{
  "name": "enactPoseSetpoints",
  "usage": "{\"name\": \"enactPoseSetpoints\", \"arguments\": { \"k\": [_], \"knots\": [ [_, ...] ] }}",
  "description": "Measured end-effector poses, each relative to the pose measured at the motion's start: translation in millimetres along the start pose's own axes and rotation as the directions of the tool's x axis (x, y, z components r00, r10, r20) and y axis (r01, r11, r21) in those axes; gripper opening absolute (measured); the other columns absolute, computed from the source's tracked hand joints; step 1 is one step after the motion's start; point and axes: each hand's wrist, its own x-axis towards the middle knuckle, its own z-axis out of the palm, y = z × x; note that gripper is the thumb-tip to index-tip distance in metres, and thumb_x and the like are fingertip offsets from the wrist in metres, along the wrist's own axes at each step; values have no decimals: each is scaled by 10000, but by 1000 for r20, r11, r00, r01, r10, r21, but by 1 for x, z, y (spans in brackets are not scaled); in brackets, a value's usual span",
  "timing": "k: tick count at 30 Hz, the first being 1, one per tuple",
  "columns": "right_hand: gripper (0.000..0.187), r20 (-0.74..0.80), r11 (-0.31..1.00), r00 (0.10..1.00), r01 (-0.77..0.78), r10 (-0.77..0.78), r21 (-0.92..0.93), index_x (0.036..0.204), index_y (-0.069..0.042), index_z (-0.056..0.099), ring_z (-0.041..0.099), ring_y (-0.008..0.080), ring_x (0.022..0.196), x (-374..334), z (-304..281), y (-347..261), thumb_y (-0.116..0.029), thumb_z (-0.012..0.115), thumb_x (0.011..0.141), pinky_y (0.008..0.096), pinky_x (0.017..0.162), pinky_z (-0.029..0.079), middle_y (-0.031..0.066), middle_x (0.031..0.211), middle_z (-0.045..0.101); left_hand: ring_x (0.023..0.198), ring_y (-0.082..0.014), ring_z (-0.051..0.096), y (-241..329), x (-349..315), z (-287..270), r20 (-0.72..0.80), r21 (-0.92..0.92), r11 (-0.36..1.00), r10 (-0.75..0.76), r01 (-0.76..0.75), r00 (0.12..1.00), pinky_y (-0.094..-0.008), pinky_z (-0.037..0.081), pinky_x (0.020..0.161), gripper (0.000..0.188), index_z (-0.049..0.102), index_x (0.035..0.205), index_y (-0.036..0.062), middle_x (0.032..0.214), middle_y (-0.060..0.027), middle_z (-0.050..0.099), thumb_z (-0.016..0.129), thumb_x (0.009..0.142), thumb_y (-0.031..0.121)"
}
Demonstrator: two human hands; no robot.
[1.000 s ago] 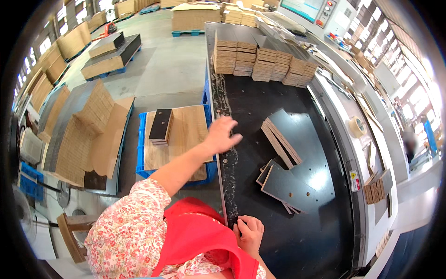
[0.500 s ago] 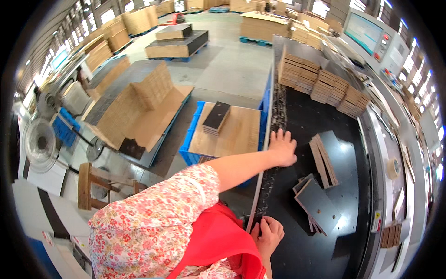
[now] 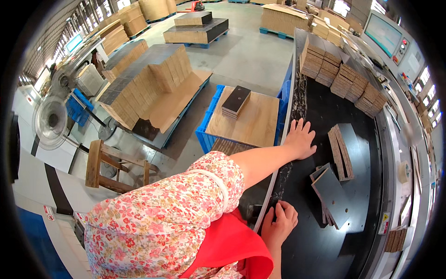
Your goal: The person sorts through stacks of dark wooden blocks on a work surface, moving them between the table and a wooden pallet, and cleans the edges of the blocks using an air gun.
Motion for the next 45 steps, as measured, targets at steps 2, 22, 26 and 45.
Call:
{"name": "enactPoseSetpoints", "arguments": {
  "k": [2,22,26,45],
  "knots": [
    [173,-5,1000,1000,5,-5,27,938,-12,674,581,298,1018,2,0,0,-44,687,769,405,893,416,80,1047,646,1442,-433,201,2,2,-7,10,16,1000,-7,7,1000,-566,120,1174,594,515,1357,72,1517,-222,333,539,909,461],
    [170,-20,999,1000,-16,17,51,942,-35,674,572,281,1032,-1,1,2,-55,689,774,406,911,409,56,1054,643,1463,-391,177,7,3,-12,84,44,998,-41,37,996,-551,121,1182,634,471,1394,99,1550,-167,297,528,907,500],
    [164,-9,999,1000,-9,9,52,937,-38,670,566,282,1042,0,1,0,-57,689,775,408,919,403,56,1061,637,1468,-389,167,6,4,-9,65,46,998,-43,40,997,-550,120,1183,640,464,1401,102,1554,-164,291,527,907,503],
    [176,1,998,1000,-6,6,55,934,-26,685,571,285,1046,0,0,0,-47,692,759,405,924,405,70,1072,644,1468,-377,180,6,6,-10,73,47,998,-44,40,996,-543,125,1185,625,484,1388,103,1558,-153,292,526,911,505]
  ]
}}
